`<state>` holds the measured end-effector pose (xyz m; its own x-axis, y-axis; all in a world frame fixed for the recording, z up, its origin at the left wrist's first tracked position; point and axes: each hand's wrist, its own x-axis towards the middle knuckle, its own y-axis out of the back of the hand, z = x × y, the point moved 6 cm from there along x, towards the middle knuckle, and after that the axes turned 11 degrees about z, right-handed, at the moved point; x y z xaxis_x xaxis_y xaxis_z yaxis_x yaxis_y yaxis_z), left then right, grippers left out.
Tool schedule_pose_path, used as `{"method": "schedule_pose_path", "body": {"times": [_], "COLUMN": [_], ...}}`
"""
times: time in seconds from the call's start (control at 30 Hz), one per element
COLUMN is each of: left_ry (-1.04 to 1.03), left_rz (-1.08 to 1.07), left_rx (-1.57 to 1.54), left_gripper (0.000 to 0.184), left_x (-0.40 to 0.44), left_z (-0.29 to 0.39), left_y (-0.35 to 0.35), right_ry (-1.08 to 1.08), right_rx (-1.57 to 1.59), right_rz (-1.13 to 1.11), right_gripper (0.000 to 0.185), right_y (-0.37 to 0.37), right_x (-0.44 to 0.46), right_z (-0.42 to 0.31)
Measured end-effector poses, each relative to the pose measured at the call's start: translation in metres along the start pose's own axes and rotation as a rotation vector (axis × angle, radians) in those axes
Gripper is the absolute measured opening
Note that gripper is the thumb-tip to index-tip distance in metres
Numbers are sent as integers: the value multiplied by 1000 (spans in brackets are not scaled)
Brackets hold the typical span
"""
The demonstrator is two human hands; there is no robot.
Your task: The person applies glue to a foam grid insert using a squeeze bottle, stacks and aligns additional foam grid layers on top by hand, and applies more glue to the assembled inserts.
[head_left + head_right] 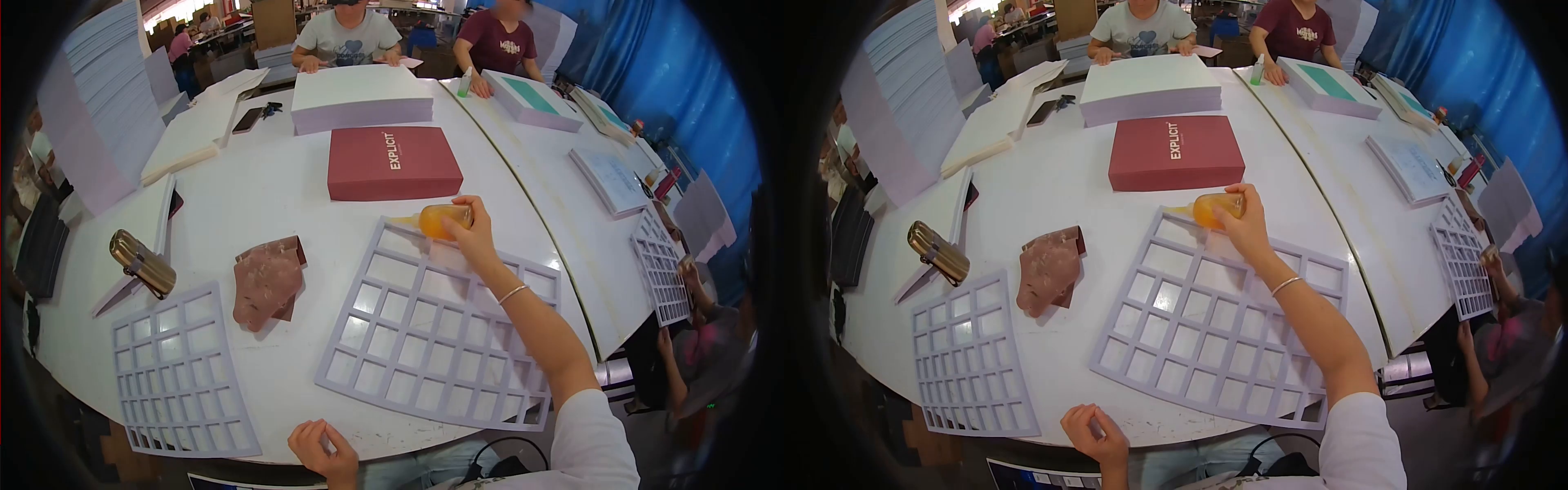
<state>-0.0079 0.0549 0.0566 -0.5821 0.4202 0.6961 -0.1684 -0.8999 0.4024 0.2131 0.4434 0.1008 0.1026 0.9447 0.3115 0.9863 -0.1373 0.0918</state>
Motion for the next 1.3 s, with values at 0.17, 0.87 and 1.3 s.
{"method": "schedule_pose_path", "body": {"times": [0.17,0.87,1.3], "left_ry": [20,-9,-8], "left_rz": [-13,8,13], "left_rx": [0,-6,-27], "left_gripper": [12,15,14], "left_x": [-1,2,3], "left_z": [0,0,-1], "left_y": [-1,-1,2], "right_ry": [2,-221,-381], "right_rx": [-57,41,119], "right_rz": [-50,-296,-608], "right_gripper": [34,34,38], "right_y": [-4,-18,-44], "right_x": [8,-43,-171], "right_z": [16,-2,-40]}}
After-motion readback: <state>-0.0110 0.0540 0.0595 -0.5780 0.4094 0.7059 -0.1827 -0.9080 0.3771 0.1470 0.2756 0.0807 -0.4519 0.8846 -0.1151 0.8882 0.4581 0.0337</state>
